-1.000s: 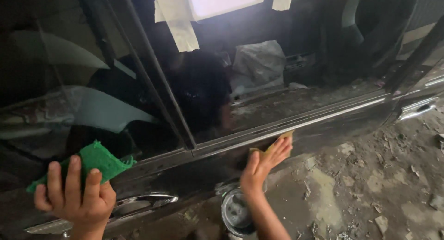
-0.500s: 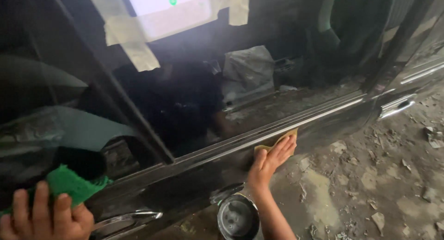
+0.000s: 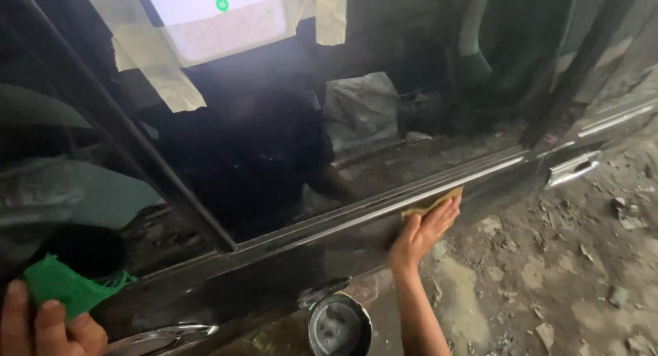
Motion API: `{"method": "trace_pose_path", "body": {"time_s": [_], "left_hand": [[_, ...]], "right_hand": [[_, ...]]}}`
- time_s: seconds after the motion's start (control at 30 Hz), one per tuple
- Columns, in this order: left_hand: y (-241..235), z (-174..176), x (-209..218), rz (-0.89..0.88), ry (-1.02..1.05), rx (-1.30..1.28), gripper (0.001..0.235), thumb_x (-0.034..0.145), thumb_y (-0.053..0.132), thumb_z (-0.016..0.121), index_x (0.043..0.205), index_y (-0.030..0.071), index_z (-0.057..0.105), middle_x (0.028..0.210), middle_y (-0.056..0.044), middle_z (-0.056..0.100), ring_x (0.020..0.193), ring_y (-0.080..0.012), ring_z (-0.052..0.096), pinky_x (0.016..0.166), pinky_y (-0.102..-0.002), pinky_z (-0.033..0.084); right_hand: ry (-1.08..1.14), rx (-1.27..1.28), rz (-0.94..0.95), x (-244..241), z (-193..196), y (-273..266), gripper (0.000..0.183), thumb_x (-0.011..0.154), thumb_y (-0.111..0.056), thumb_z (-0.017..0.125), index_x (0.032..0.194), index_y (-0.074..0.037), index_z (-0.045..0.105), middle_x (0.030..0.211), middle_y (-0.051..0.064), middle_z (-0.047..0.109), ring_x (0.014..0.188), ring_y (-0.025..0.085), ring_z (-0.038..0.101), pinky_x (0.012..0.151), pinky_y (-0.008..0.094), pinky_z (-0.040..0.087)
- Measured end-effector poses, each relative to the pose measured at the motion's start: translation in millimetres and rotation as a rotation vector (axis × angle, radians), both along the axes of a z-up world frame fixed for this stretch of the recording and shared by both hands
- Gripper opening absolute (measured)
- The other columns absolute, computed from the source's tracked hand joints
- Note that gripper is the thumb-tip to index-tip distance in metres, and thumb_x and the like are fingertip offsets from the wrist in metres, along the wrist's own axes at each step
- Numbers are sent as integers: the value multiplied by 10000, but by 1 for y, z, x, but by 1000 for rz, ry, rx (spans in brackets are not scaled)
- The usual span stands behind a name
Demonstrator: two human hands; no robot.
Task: Sanding and wiping the exterior door panel of a car using a sanding block and a sponge.
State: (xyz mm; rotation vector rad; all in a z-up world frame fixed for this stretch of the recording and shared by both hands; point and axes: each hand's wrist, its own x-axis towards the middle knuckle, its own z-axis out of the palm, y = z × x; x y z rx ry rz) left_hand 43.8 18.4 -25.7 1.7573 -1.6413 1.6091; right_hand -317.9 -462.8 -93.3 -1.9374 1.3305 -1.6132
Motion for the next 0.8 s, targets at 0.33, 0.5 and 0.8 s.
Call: {"method": "trace_pose_path", "body": {"time_s": [0.33,0.5,0.8], "left_hand": [[-23,27,-44,267,161,-115,288,1015,41,484,1183,11,715,1192,-414,863,1233,-641,733,1142,-628,341],[-22,35,-41,145,102,-97,308,1082,174,504,1211,-23,703,1197,-473,841,1208,-706,713,1080,-691,368],[-12,22,-41,179,153,-44,508,1135,117,612,1626,21,518,1473,-445,714,1295,-731,686,1080,-782,566]], "right_hand": [[-166,196,-91,-119,-47,-293,654,1172,-477,203,1667,-74,60,1736,154,-4,1610,261,-43,1301,380,-73],[-20,-20,38,3,-6,10,762,1113,-630,204,1681,-148,47,1754,108,-6,1623,421,-34,1315,600,9],[-164,346,-179,-138,-31,-307,800,1084,-583,134,1641,-17,30,1721,203,-13,1610,310,-22,1300,416,-54]]}}
